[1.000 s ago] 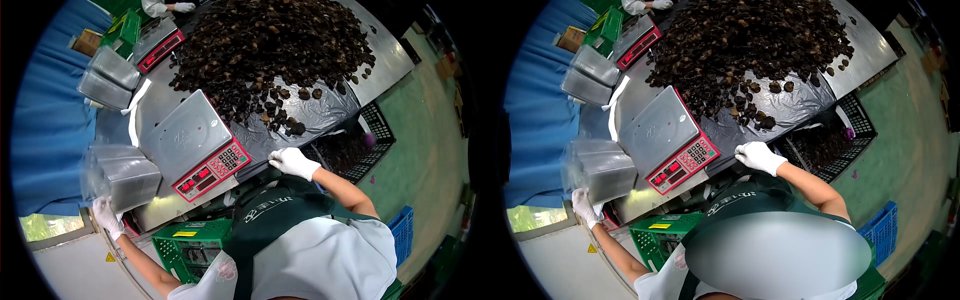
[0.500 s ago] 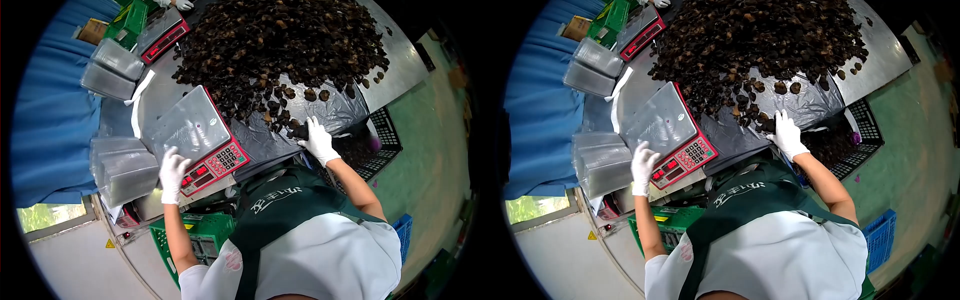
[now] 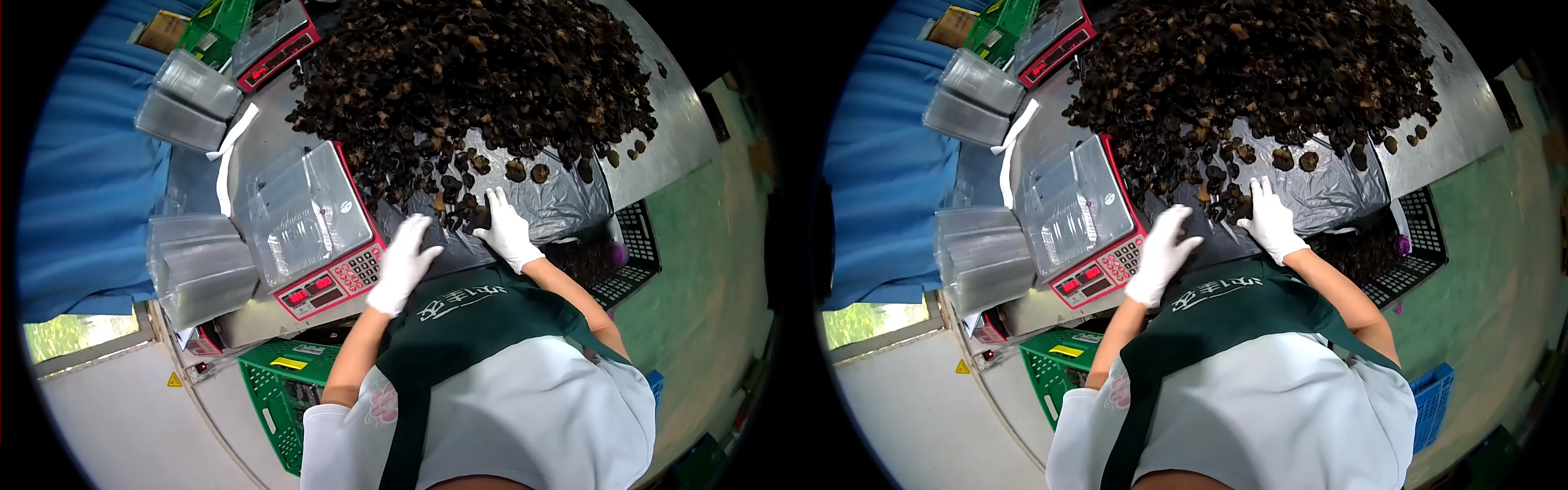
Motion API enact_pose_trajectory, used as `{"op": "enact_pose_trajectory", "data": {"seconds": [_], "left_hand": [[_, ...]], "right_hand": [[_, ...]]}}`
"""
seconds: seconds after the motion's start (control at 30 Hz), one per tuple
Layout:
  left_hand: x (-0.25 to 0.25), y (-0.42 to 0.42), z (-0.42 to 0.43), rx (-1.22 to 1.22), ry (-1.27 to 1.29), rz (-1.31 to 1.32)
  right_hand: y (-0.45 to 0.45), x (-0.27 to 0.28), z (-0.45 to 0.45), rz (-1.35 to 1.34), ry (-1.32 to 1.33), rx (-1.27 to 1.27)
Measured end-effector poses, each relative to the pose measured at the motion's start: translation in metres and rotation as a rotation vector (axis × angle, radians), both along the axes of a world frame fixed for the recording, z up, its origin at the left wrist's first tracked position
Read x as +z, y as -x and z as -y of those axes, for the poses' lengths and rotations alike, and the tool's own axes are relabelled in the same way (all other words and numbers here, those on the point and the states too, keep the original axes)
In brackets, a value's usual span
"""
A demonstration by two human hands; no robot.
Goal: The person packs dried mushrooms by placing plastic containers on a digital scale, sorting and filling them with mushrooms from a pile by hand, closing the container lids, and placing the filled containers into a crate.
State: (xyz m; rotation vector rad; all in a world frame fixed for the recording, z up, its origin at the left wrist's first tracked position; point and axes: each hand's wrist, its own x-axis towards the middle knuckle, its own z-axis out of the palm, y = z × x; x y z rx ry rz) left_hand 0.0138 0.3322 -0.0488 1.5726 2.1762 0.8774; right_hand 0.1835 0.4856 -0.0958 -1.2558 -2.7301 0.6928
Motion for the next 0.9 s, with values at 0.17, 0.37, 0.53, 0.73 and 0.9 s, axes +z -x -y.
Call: {"op": "enact_pose_trajectory", "data": {"seconds": [0.17,0.37,0.53,0.73,0.9], "left_hand": [[-0.054,-0.016,-0.052,-0.046,0.039,-0.1],[-0.06,0.02,-0.079,0.178,0.063,-0.422],[-0.023,0.048,-0.095,0.496,0.025,-0.543],[-0.004,0.073,-0.147,0.484,0.135,-0.219],[-0.026,0.063,-0.182,0.299,0.382,-0.171]], "right_hand": [[0.01,-0.013,-0.027,-0.075,-0.02,0.024],[0.035,-0.016,-0.079,-0.192,-0.165,-0.014],[0.063,0.021,-0.126,-0.364,-0.162,-0.071],[0.088,0.051,-0.211,-0.299,-0.602,-0.161],[0.093,0.044,-0.207,0.063,-0.382,-0.192]]}}
